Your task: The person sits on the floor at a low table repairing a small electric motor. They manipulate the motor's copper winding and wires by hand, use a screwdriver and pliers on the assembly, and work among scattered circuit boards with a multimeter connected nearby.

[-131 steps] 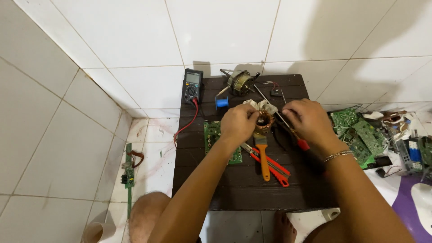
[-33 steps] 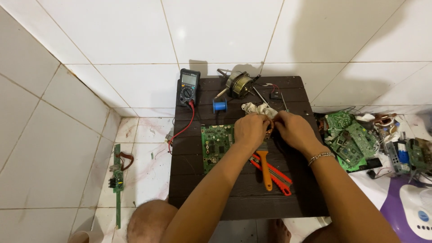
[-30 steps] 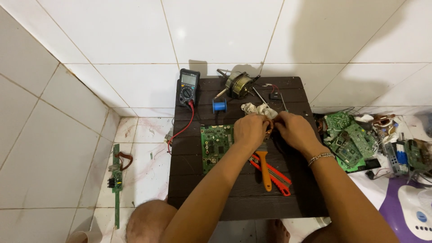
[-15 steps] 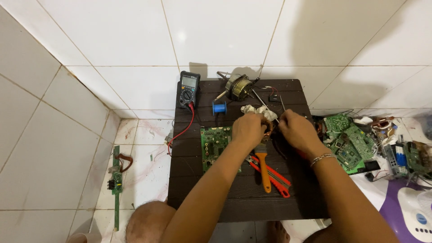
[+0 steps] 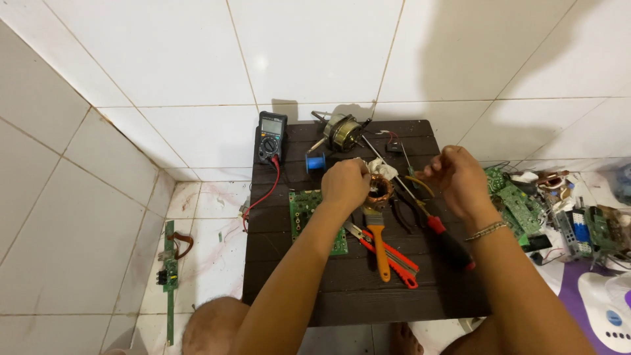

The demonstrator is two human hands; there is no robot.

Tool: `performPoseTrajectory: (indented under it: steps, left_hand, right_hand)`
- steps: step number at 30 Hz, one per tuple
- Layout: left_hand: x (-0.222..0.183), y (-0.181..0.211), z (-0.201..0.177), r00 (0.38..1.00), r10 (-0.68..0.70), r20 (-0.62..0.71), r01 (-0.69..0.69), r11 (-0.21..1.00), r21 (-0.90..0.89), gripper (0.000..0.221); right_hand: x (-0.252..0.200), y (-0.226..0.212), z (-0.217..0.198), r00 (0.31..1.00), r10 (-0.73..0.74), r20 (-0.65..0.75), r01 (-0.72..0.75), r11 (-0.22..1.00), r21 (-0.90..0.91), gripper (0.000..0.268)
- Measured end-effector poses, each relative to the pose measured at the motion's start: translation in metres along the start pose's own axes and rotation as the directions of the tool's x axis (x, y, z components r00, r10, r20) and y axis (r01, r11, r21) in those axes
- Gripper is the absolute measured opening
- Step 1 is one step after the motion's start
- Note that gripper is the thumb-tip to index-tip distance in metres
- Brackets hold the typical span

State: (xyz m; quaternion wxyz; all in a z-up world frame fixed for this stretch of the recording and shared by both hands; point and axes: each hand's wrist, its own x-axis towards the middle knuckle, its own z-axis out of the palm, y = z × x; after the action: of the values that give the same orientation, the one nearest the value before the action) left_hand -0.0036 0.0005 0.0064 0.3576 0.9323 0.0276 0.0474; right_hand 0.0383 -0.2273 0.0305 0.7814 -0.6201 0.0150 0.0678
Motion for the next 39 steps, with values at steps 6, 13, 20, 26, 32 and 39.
performPoseTrajectory:
  steps: [6, 13, 20, 26, 32, 39]
  left_hand:
    - [-0.005, 0.003, -0.009, 0.995, 0.029, 0.099, -0.028, 1.0, -0.01, 0.026]
    - [-0.007, 0.007, -0.015, 0.994, 0.109, 0.016, -0.109, 0.994, -0.005, 0.017]
    - [-0.004, 0.002, -0.008, 0.978, 0.191, -0.08, -0.191, 0.982, 0.0, 0.016]
    - [-0.005, 0.001, -0.007, 0.938, 0.321, -0.128, -0.321, 0.947, 0.023, 0.016]
    - [-0.006, 0.001, -0.001, 0.938, 0.345, -0.028, -0.343, 0.937, 0.065, 0.023]
    - [-0.001, -0.008, 0.018, 0.926, 0.367, -0.086, -0.346, 0.918, 0.192, 0.01]
  right_hand:
    - [-0.009, 0.01, 0.015, 0.993, -0.106, 0.055, 0.119, 0.905, -0.408, 0.016]
    - [-0.016, 0.02, 0.028, 0.979, -0.106, 0.174, 0.202, 0.64, -0.742, 0.025]
    - [-0.023, 0.016, 0.046, 0.944, -0.086, 0.318, 0.306, 0.585, -0.751, 0.014]
    - [-0.022, 0.014, 0.045, 0.942, -0.058, 0.331, 0.272, 0.707, -0.653, 0.008]
    - [-0.012, 0.022, 0.034, 0.954, -0.002, 0.299, 0.206, 0.731, -0.65, 0.012]
    - [-0.012, 0.025, 0.04, 0.954, -0.019, 0.299, 0.212, 0.748, -0.629, 0.011]
